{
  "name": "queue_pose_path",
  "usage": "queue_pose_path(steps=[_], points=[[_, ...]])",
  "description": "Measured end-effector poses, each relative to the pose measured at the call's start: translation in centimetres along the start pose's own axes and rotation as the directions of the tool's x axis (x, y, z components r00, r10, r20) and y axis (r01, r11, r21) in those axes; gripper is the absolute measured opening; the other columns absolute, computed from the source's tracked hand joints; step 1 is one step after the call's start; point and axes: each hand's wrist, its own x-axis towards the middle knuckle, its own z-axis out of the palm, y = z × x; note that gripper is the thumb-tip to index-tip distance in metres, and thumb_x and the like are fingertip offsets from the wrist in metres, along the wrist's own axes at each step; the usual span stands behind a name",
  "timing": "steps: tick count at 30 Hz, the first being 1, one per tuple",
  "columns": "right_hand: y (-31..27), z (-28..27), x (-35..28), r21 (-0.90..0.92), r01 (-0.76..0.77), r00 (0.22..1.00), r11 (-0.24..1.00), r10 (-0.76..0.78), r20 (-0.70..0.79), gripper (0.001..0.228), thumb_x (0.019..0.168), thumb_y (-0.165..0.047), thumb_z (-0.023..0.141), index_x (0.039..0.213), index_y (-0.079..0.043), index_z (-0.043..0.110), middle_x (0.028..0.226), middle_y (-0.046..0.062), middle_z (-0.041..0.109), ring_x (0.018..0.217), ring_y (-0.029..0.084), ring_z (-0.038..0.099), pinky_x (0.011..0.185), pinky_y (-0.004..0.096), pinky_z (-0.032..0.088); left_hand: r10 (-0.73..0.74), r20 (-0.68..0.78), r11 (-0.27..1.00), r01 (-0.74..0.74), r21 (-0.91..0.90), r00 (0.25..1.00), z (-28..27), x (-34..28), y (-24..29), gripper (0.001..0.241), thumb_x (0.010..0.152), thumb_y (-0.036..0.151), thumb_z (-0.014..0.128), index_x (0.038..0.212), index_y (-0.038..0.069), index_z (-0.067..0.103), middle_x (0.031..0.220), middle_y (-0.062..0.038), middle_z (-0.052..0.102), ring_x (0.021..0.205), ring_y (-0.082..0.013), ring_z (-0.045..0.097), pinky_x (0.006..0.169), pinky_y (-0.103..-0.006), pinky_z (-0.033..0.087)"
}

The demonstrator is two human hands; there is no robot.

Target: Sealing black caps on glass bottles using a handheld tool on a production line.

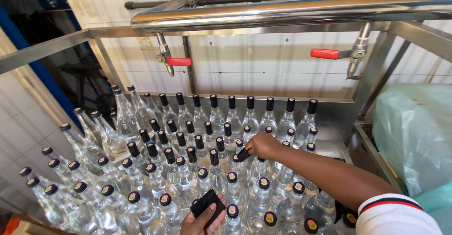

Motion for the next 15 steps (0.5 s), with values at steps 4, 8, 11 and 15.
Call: queue_pose_path(steps=[4, 8, 11, 15], points=[[-1.2, 0.2, 1.9, -0.019, 0.059, 0.998, 0.998, -0.059, 0.031, 0.027, 0.104, -0.023, 0.078, 0.129, -0.017, 0.085, 0.137, 0.003, 0.079, 0.109, 0.026, 0.082, 0.087, 0.040, 0.067, 0.023, -0.057, 0.995, -0.028, -0.093, 0.998, 0.9, -0.4, -0.1, 0.042, 0.108, -0.008, 0.058, 0.147, -0.024, 0.060, 0.149, -0.035, 0.070, 0.138, -0.0506, 0.066, 0.114, -0.0553, 0.054], [-2.5, 0.9, 3.7, 0.148, 0.190, 0.976, 0.971, -0.203, 0.077, 0.016, 0.102, -0.016, 0.079, 0.116, -0.015, 0.086, 0.109, 0.002, 0.087, 0.092, 0.020, 0.083, 0.083, 0.039, 0.064, 0.019, -0.033, 0.968, -0.026, -0.250, 0.999, 1.4, -0.9, -0.8, 0.049, 0.111, -0.005, 0.042, 0.156, -0.024, 0.047, 0.155, -0.041, 0.059, 0.145, -0.0594, 0.056, 0.122, -0.0675, 0.046], [-3.8, 0.4, 3.1, 0.231, 0.282, 0.959, 0.931, -0.269, -0.085, 0.009, 0.098, -0.019, 0.088, 0.099, -0.018, 0.079, 0.091, -0.001, 0.081, 0.080, 0.017, 0.073, 0.075, 0.038, 0.054, 0.049, -0.016, 0.970, -0.052, -0.239, 0.999, 1.5, -1.2, -1.2, 0.050, 0.109, -0.006, 0.045, 0.156, -0.024, 0.047, 0.156, -0.043, 0.059, 0.145, -0.0630, 0.055, 0.120, -0.0701, 0.046], [-4.1, -1.9, 2.6, -0.109, 0.635, 0.770, 0.765, -0.637, 0.015, 0.058, 0.093, -0.030, 0.086, 0.148, -0.018, 0.072, 0.165, 0.017, 0.054, 0.149, 0.040, 0.047, 0.118, 0.061, 0.042, 0.090, -0.102, 0.975, -0.108, -0.193, 0.991, 1.3, -0.3, -1.9, 0.045, 0.104, -0.007, 0.058, 0.146, -0.023, 0.053, 0.148, -0.051, 0.060, 0.133, -0.0733, 0.058, 0.113, -0.0721, 0.051]])
